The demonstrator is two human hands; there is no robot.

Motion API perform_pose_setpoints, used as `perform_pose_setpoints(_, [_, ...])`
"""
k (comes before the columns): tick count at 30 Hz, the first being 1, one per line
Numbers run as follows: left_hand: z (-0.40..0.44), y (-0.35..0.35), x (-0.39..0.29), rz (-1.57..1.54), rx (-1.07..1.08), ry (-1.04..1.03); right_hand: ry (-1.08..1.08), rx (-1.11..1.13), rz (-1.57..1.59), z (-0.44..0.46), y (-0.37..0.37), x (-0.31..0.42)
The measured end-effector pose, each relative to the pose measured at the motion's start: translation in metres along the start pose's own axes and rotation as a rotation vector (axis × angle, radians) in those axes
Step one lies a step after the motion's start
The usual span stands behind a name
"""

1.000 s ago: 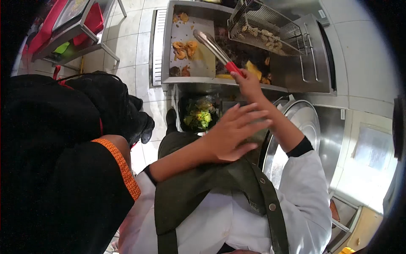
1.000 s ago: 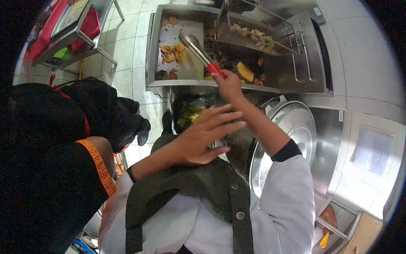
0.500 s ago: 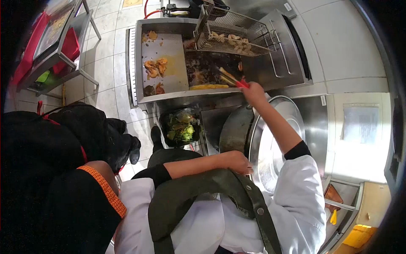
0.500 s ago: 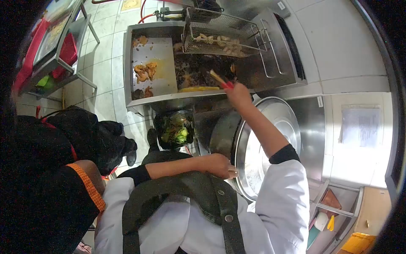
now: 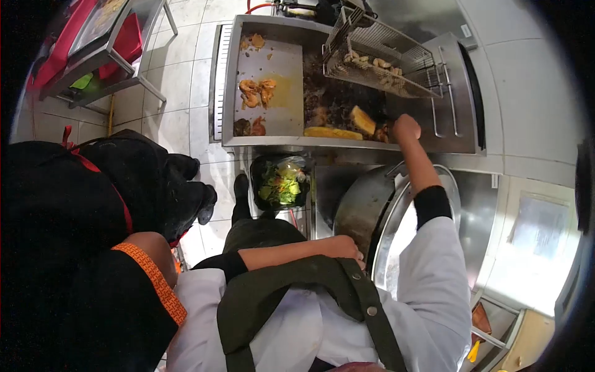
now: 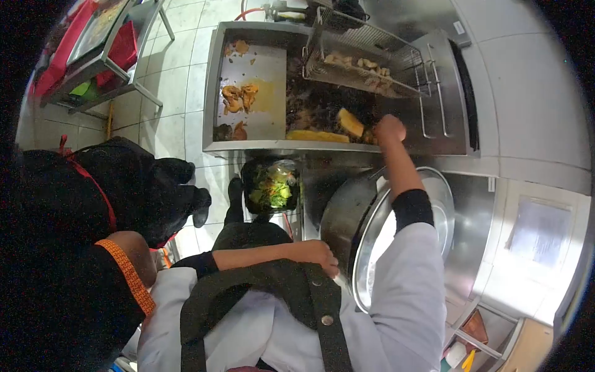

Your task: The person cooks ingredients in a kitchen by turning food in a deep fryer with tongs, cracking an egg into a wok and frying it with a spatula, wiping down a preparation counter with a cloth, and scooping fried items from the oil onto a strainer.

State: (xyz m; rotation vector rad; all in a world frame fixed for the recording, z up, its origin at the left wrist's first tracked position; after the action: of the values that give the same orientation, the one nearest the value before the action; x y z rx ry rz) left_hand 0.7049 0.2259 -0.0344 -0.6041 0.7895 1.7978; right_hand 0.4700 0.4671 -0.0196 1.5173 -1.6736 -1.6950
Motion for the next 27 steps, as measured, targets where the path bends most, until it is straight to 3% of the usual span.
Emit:
perform_pose_setpoints(4, [0.007, 0.005, -0.001, 0.016, 0.04, 0.029, 0.131, -0.139, -0.055, -0.044, 0.033, -0.006])
perform_pose_setpoints(7, [0.01, -0.017, 0.027, -0.09, -0.124, -0.071, 0.332, -0.173, 0.079, -0.103, 0.073, 0.0])
perform_pose_setpoints(13, [0.031, -0.034, 0.035, -0.095, 0.057, 0.055, 0.607, -0.195, 0.361, -0.165, 0.099, 0.078])
perform_pose_setpoints(16, [0.036, -0.009, 0.004, 0.139, 0.307, 0.064, 0.676, -0.165, 0.424, -0.165, 0.095, 0.117])
perform_pose_setpoints(19, [0.029, -0.013, 0.011, -0.299, 0.042, 0.042, 0.67, -0.167, 0.42, -0.161, 0.104, 0.106])
perform_pose_setpoints(23, [0.017, -0.006, 0.015, 0.008, 0.182, 0.08, 0.519, 0.039, 0.479, -0.147, 0.134, 0.028])
perform_pose_setpoints(27, [0.013, -0.008, 0.019, -0.099, 0.095, 0.052, 0.208, 0.147, 0.239, -0.104, 0.129, -0.043])
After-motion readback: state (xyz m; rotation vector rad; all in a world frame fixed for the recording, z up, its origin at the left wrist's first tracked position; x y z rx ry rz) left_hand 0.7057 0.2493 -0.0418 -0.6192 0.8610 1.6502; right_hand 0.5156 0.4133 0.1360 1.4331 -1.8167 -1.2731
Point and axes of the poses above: each hand's wrist, its own z-axis towards the middle knuckle, its own y-axis out of the back of the hand, x = y × z, the point moved 1 cm from there along z, towards the middle knuckle, and after that the axes turned 7 degrees about -z, right-handed, at the moved point
